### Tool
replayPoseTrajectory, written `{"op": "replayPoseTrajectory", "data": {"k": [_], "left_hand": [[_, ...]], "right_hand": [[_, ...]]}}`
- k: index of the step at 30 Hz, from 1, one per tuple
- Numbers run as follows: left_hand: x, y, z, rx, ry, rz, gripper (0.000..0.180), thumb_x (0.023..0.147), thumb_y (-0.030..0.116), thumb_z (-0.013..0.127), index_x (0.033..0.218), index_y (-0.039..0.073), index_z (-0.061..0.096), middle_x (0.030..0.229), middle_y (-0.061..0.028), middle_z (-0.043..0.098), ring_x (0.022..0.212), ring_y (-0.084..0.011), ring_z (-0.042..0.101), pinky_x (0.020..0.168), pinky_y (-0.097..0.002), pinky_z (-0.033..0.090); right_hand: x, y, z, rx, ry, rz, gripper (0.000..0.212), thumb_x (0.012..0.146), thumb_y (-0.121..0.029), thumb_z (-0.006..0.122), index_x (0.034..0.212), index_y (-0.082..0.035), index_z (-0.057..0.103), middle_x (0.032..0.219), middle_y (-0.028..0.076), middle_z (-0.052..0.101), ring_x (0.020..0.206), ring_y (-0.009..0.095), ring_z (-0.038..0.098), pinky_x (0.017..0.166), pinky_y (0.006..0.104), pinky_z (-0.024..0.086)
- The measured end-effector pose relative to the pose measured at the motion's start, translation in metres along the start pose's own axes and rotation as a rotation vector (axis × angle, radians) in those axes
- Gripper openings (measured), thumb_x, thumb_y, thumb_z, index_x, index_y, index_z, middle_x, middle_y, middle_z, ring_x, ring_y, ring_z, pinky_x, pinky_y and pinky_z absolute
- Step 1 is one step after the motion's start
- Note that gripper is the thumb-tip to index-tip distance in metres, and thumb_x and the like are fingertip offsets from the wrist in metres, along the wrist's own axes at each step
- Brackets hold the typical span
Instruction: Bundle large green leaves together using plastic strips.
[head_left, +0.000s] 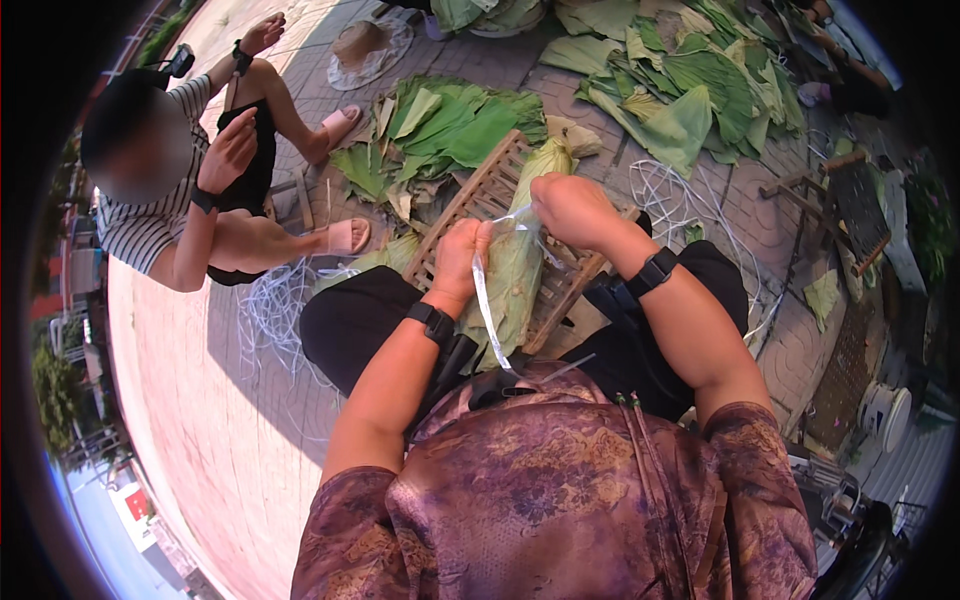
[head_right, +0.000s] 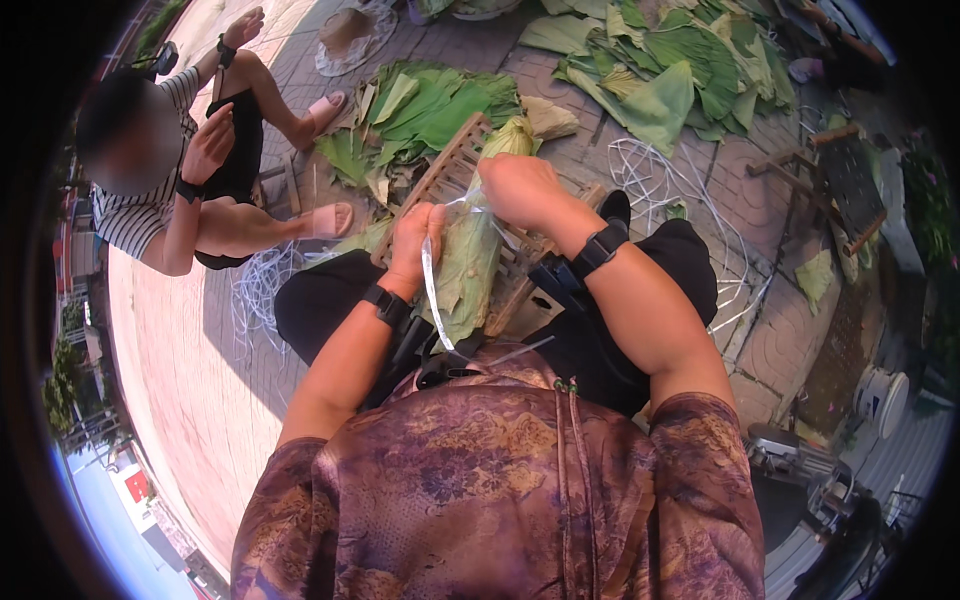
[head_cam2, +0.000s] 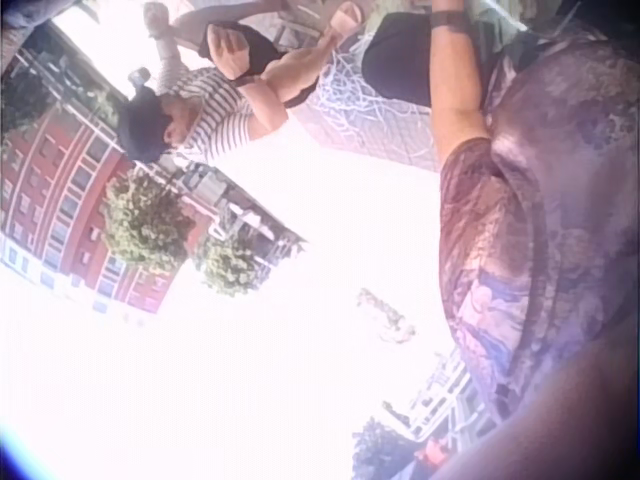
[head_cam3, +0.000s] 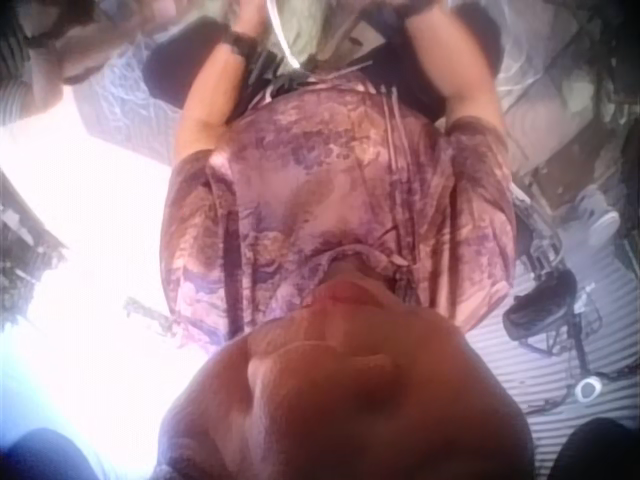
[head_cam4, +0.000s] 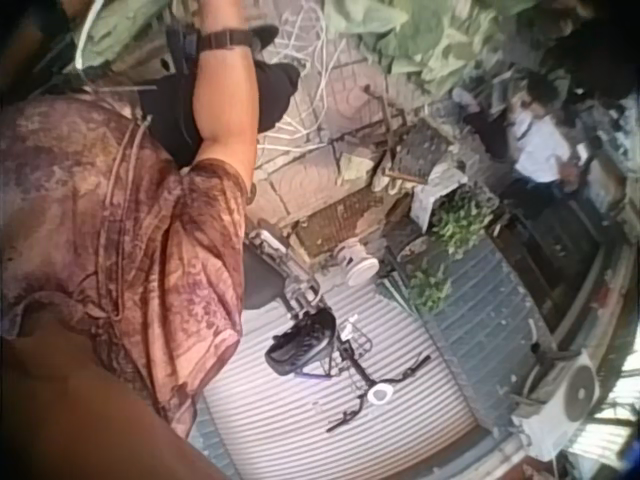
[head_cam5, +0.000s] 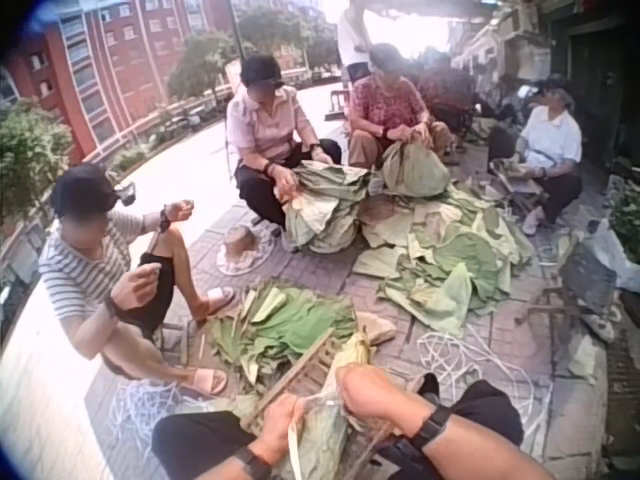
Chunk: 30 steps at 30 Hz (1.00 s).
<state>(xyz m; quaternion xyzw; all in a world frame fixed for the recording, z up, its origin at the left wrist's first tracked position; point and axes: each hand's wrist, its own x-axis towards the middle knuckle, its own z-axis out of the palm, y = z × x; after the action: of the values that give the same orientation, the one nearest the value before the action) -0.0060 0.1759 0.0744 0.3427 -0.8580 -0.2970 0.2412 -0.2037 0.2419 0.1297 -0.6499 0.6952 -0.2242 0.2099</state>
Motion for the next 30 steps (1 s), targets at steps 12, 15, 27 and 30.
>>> {"op": "replayPoseTrajectory", "data": {"k": [12,15,27,30], "left_hand": [[0.019,0.037,-0.028,-1.306,-0.2,-0.543,0.039,0.094,0.03,0.04,0.067,0.004,0.049,0.081,-0.014,0.06,0.071,-0.0183,0.053,0.078,-0.0316,0.045],[0.029,0.032,-0.02,-1.144,-0.315,-0.566,0.04,0.094,0.034,0.041,0.074,0.002,0.054,0.074,-0.0093,0.057,0.071,-0.0189,0.054,0.072,-0.0303,0.046],[0.023,0.029,0.016,-0.161,-0.552,0.094,0.017,0.078,0.022,0.058,0.087,0.008,0.061,0.083,-0.0148,0.061,0.074,-0.0337,0.058,0.069,-0.0396,0.046],[0.02,0.023,0.012,-0.226,-0.511,0.053,0.02,0.082,0.026,0.056,0.088,0.008,0.063,0.08,-0.0136,0.061,0.071,-0.0298,0.058,0.067,-0.0373,0.045]], "right_hand": [[-0.008,0.022,0.019,-0.393,-0.334,0.083,0.013,0.07,-0.01,0.057,0.082,-0.007,0.062,0.083,0.013,0.063,0.082,0.03,0.062,0.068,0.0414,0.049],[-0.005,0.018,0.016,-0.365,-0.334,0.077,0.013,0.069,-0.009,0.057,0.08,-0.006,0.062,0.083,0.014,0.064,0.083,0.031,0.062,0.069,0.0418,0.049],[-0.005,0.004,-0.005,0.902,-0.454,0.233,0.013,0.077,-0.011,0.062,0.069,-0.004,0.055,0.061,0.003,0.057,0.054,0.008,0.056,0.049,0.0197,0.044],[-0.004,0.003,-0.003,0.856,-0.346,0.138,0.013,0.074,-0.006,0.06,0.087,-0.002,0.057,0.072,0.002,0.061,0.061,0.01,0.058,0.055,0.023,0.046]]}}
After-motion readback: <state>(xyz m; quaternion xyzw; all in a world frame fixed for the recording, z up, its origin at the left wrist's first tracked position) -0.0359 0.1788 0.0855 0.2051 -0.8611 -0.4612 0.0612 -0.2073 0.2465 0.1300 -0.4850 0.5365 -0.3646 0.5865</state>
